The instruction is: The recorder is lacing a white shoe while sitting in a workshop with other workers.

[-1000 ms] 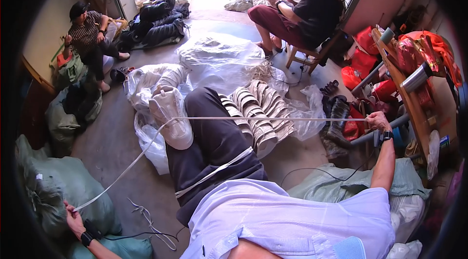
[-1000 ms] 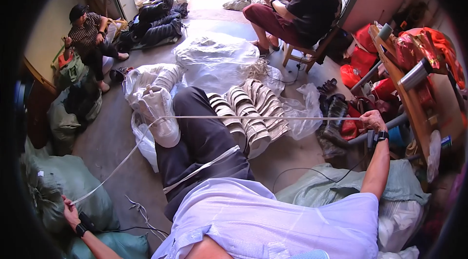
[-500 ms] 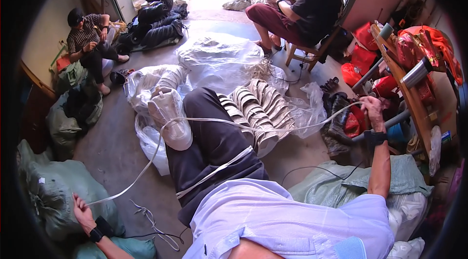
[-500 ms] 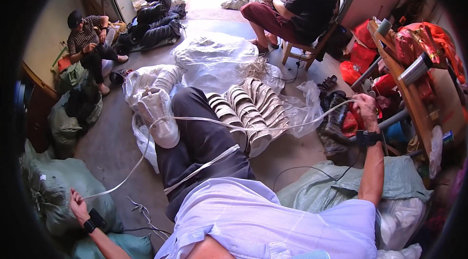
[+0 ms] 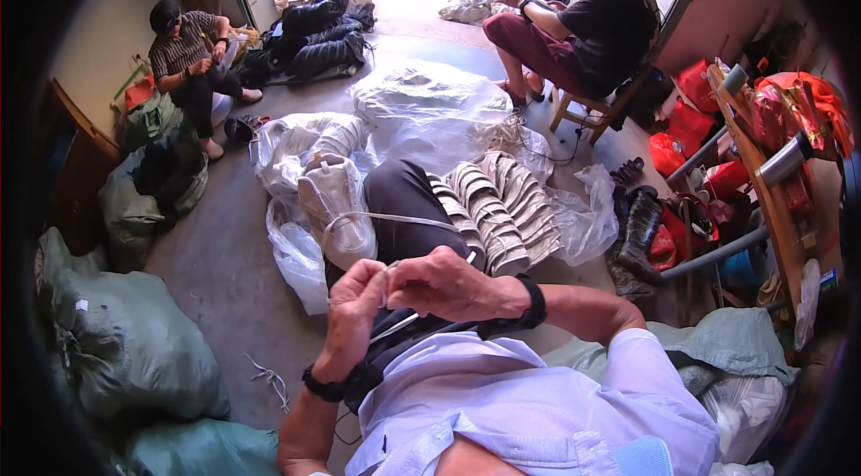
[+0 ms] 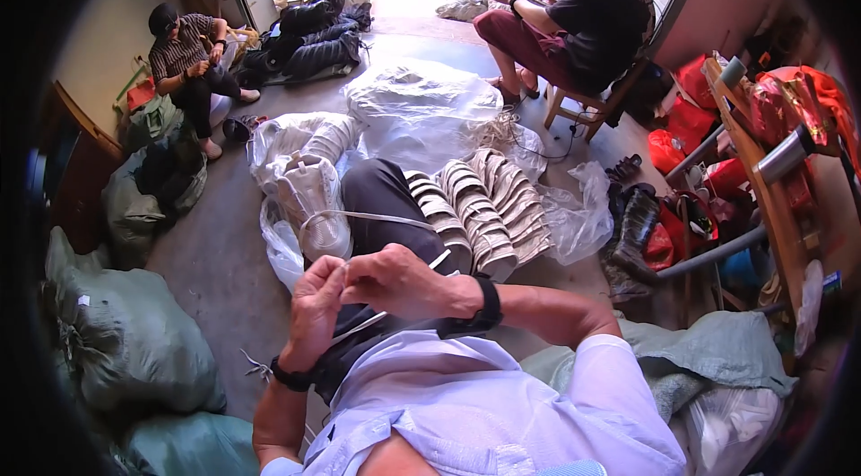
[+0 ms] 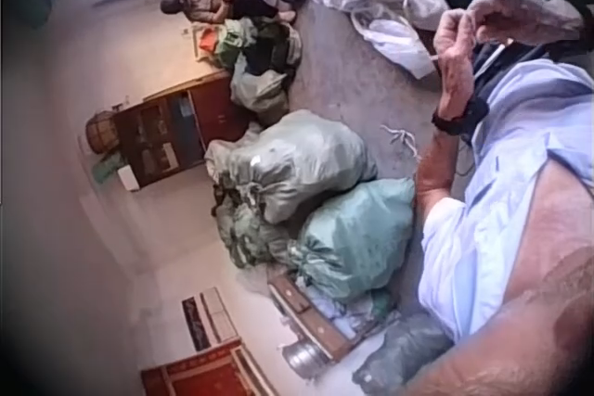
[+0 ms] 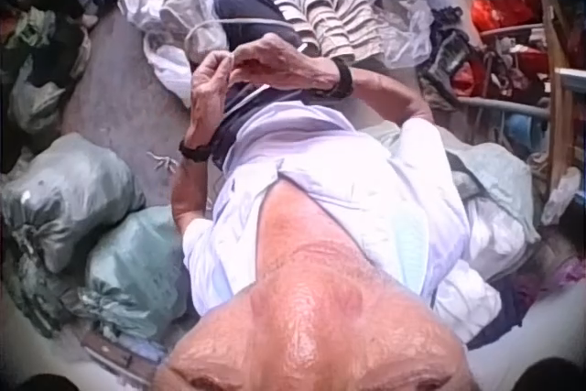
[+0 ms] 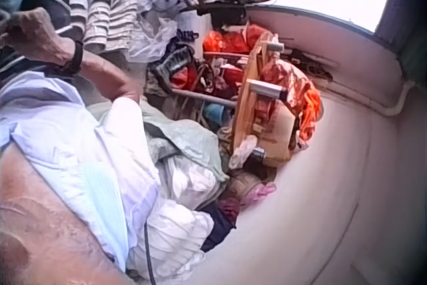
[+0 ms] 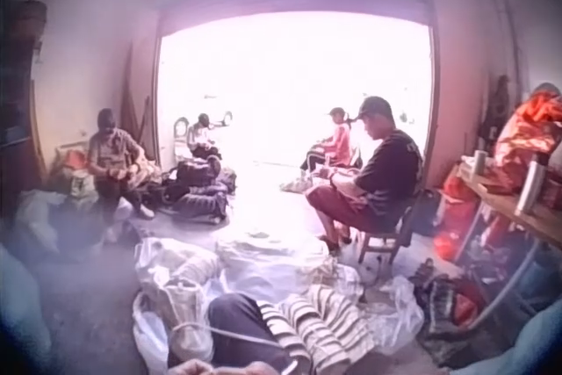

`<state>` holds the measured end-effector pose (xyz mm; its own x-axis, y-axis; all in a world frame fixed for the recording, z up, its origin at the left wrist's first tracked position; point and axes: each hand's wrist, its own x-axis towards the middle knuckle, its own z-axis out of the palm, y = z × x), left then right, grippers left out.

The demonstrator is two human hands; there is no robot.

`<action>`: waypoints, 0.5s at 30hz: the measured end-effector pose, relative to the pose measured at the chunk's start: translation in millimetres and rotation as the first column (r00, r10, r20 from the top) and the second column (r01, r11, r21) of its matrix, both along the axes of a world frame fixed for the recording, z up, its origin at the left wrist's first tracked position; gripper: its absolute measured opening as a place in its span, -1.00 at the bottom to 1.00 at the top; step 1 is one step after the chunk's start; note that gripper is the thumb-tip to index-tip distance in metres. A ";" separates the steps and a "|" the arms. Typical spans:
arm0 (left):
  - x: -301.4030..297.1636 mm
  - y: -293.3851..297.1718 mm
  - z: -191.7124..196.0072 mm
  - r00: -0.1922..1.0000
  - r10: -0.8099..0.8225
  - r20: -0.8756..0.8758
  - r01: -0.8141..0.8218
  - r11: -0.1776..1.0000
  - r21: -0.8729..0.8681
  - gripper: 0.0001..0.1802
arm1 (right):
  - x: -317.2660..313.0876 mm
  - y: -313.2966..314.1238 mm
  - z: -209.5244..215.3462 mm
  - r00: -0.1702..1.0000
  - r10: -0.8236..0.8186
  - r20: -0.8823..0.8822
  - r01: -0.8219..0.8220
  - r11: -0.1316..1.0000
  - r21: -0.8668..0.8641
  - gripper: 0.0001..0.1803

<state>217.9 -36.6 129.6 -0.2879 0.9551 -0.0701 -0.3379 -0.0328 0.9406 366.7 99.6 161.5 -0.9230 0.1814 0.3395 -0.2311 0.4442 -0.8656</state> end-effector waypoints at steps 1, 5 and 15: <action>8.9 3.1 -1.2 0.997 0.010 0.071 -0.012 0.999 0.029 -0.80 | -9.0 -5.2 -6.6 0.993 -0.065 -0.102 0.077 0.990 0.115 -0.85; 8.9 3.0 -2.9 0.981 0.092 0.168 -0.100 0.994 0.039 -0.80 | -11.5 -8.9 -14.1 0.952 -0.212 -0.222 0.258 0.944 0.204 -0.88; 19.0 7.3 8.5 0.985 0.077 0.155 -0.070 0.996 -0.049 -0.80 | -10.5 -2.5 -22.7 0.942 -0.331 -0.051 0.314 0.925 -0.214 -0.78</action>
